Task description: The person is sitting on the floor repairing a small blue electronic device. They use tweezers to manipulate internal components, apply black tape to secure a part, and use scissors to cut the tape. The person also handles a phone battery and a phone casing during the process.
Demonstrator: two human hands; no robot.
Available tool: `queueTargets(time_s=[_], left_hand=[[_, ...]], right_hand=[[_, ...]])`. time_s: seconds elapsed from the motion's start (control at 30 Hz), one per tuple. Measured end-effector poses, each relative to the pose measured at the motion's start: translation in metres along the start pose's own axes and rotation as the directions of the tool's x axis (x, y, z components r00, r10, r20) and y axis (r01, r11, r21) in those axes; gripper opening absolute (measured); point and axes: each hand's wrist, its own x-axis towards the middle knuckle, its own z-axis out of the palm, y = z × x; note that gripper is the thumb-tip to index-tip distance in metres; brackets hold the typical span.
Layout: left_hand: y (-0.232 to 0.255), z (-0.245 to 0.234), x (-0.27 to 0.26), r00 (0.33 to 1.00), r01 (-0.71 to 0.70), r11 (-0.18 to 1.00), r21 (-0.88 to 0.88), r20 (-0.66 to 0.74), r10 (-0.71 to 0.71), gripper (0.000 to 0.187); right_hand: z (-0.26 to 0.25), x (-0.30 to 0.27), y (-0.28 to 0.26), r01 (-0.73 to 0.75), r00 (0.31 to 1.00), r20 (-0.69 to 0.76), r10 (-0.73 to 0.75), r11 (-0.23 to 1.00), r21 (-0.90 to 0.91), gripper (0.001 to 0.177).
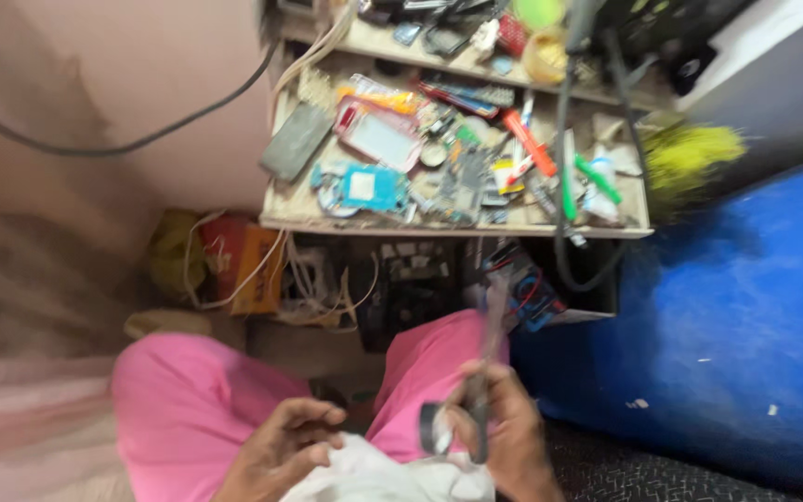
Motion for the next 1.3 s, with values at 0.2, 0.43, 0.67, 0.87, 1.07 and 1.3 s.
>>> queueTargets(time_s=[0.2, 0.43, 0.67, 0.87, 1.07, 1.3], left_hand=[[-0.095, -0.097, 0.012, 0.933, -0.029, 1.000, 0.000, -0.360, 0.027, 0.035], [-0.101, -0.110, 0.014, 0.964, 0.042, 0.999, 0.012, -0.263, -0.037, 0.038], [0.025, 0.013, -0.013, 0.994, -0.112, 0.861, -0.496, -0.052, 0.100, 0.081], [0.086, 0.067, 0.011, 0.976, -0.140, 0.799, -0.584, 0.054, 0.211, 0.072], [0.091, 0.082, 0.032, 0.948, -0.299, 0.891, -0.341, 0.002, 0.318, 0.077], [0.098, 0.078, 0.029, 0.893, -0.440, 0.888, -0.136, 0.038, 0.448, 0.074]], right_hand=[[-0.086, 0.076, -0.067, 0.252, 0.738, -0.455, -0.498, 0.829, -0.499, 0.051], [-0.154, 0.209, -0.078, 0.026, 0.565, -0.376, -0.735, 0.471, -0.882, 0.043], [-0.160, 0.246, -0.069, -0.106, 0.617, -0.348, -0.706, 0.364, -0.925, 0.044], [-0.036, 0.132, -0.052, 0.468, 0.824, -0.201, -0.529, 0.837, -0.283, 0.029], [0.112, 0.058, -0.033, -0.108, 0.993, 0.105, 0.063, 0.852, 0.513, 0.054], [0.127, 0.058, -0.037, -0.254, 0.965, 0.212, 0.153, 0.739, 0.624, 0.060]])
